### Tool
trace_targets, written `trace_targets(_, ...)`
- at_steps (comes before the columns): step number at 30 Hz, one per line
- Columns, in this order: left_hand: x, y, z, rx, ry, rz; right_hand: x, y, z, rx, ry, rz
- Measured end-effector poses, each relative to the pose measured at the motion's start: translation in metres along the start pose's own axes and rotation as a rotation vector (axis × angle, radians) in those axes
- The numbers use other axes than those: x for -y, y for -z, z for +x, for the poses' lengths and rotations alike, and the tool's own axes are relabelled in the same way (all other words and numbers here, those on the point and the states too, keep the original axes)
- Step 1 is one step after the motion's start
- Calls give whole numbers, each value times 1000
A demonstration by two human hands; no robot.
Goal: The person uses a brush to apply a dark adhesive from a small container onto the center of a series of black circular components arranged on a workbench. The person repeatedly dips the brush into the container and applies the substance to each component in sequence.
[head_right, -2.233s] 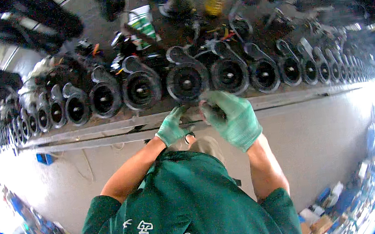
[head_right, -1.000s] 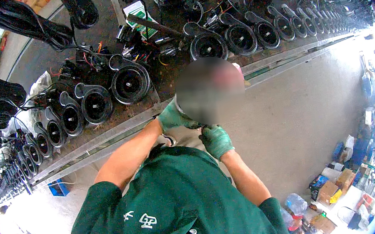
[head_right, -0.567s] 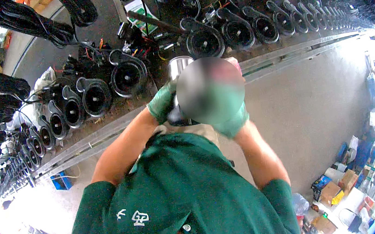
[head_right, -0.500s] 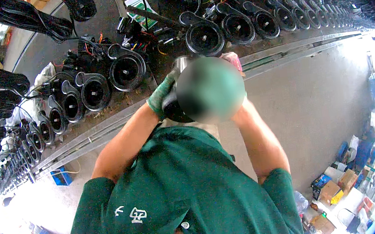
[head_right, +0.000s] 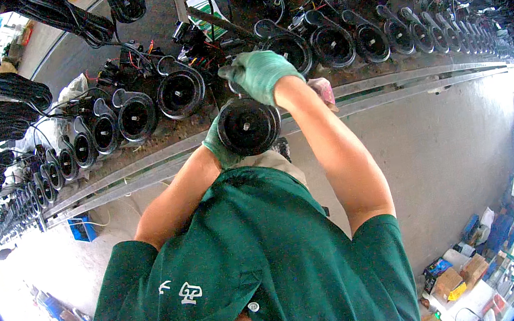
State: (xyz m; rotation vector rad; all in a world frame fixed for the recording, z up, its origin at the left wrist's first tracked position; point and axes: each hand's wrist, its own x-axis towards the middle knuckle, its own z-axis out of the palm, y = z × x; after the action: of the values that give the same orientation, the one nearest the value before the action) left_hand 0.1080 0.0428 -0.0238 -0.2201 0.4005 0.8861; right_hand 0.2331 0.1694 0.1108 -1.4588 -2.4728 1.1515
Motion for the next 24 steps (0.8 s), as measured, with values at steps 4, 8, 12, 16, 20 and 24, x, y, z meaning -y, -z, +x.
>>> trace_targets(4, -6, 26, 13, 56, -97, 79, 14, -11, 6, 12, 51, -275)
trace_targets(8, -11, 21, 25, 59, -178, -25, 5, -22, 30, 17, 93, -287)
trace_targets(12, -29, -4, 30, 33, -264, -99, 7, -20, 54, -74, 190, -361)
trace_targets(16, -46, -32, 39, 47, -428, -134, 15, -21, 64, -45, 217, -523)
trace_targets(20, -49, -23, 40, -76, -445, -98, 7, -45, 60, -101, 190, -452)
trace_targets(24, -36, -10, 52, -42, -466, -85, -22, -56, 67, -181, 400, -378)
